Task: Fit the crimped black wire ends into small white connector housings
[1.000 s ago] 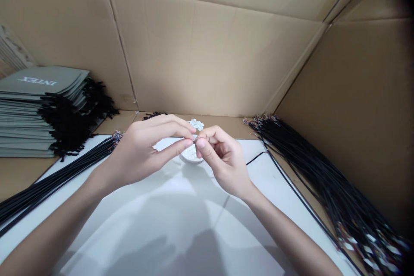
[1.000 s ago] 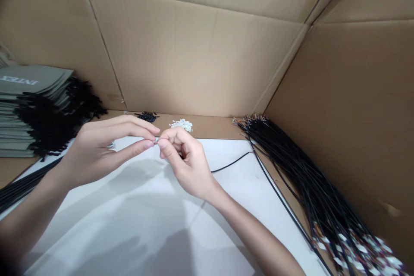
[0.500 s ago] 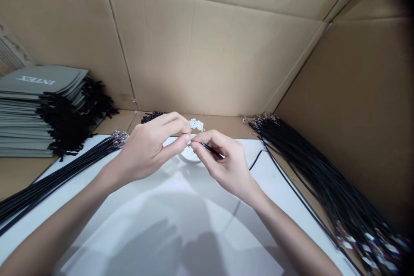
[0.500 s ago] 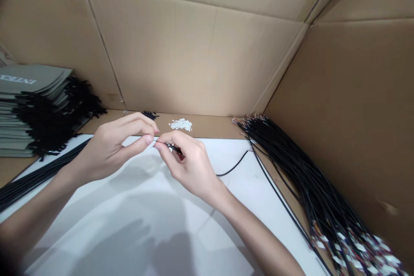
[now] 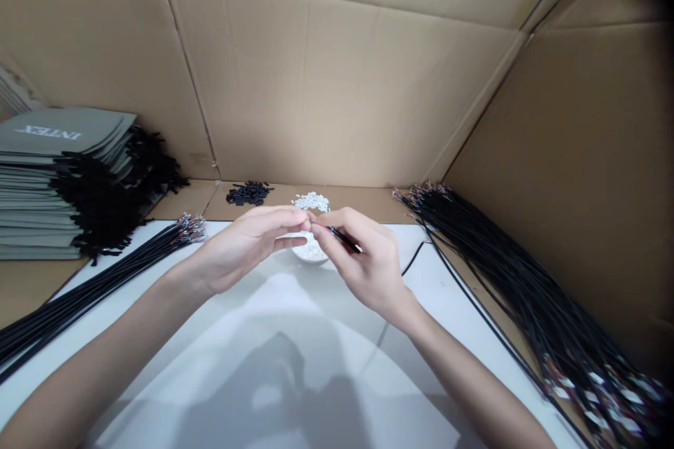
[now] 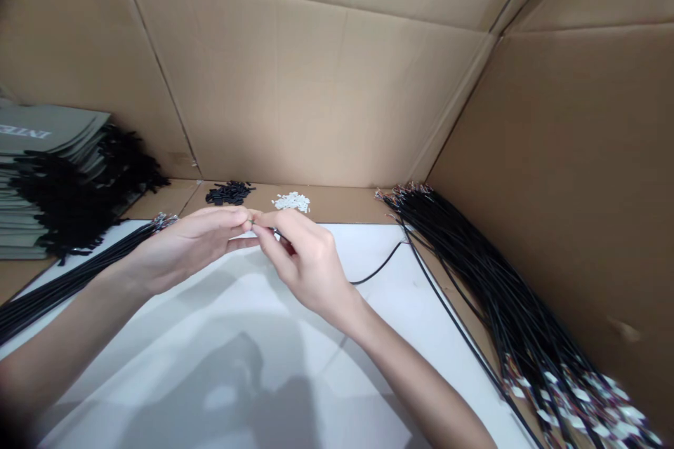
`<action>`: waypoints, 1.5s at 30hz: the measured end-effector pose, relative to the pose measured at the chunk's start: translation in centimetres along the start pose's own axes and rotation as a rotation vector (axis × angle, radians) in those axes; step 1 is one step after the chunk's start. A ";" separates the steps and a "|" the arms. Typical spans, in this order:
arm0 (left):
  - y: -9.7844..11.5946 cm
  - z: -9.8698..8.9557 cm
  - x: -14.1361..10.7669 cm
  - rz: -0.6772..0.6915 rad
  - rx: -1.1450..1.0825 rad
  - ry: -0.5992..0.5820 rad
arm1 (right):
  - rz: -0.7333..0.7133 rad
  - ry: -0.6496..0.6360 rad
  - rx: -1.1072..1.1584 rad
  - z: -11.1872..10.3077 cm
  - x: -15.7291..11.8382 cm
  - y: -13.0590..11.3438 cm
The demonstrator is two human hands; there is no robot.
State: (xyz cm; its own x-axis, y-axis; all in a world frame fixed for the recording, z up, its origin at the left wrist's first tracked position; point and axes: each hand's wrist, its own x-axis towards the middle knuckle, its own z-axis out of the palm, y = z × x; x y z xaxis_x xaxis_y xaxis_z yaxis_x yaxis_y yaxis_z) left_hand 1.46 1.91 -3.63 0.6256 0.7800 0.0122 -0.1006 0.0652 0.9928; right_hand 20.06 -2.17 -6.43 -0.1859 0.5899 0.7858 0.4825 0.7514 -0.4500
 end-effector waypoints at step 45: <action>1.3 -0.5 -1.8 1.110 1.259 0.248 | 0.349 -0.151 0.407 -1.9 1.0 -2.1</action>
State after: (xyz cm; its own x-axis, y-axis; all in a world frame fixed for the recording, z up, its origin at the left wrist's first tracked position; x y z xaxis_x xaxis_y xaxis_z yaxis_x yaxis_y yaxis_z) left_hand -0.12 0.90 -2.46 0.5425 0.1855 0.8193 0.3331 -0.9429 -0.0071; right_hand 20.49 -3.78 -3.89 -0.2092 0.8373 0.5051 0.1737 0.5401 -0.8235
